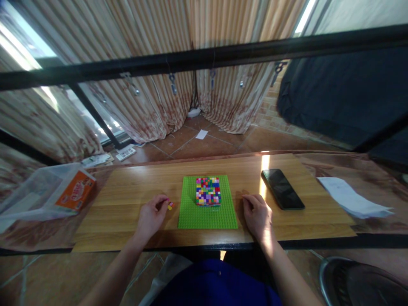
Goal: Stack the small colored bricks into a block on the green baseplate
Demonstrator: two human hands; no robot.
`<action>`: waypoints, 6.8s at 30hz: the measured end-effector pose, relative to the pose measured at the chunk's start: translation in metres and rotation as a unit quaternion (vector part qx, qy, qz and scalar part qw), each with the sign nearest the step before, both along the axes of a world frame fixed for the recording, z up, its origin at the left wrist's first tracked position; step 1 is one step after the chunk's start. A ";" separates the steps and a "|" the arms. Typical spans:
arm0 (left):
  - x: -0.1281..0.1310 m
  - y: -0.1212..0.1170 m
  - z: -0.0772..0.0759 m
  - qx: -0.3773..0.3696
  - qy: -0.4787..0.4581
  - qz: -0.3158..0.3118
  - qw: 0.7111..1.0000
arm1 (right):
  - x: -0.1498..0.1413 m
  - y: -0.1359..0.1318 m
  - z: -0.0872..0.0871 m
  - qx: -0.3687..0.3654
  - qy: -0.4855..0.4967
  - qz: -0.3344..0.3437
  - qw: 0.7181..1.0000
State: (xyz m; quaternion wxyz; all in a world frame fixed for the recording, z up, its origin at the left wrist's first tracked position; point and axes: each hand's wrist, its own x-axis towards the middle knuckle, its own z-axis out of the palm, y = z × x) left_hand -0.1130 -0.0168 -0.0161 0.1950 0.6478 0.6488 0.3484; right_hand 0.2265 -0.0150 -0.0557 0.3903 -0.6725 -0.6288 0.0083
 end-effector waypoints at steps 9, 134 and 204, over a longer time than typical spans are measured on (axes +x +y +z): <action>0.017 0.014 0.018 0.039 -0.067 -0.014 0.997 | -0.002 -0.001 0.000 -0.003 0.006 0.000 1.000; 0.029 0.017 0.030 0.006 0.042 -0.027 0.999 | -0.002 0.001 -0.005 0.000 0.019 0.003 1.000; 0.081 0.070 0.009 -0.014 -0.267 -0.020 0.963 | -0.002 0.001 -0.003 0.005 0.026 0.014 1.000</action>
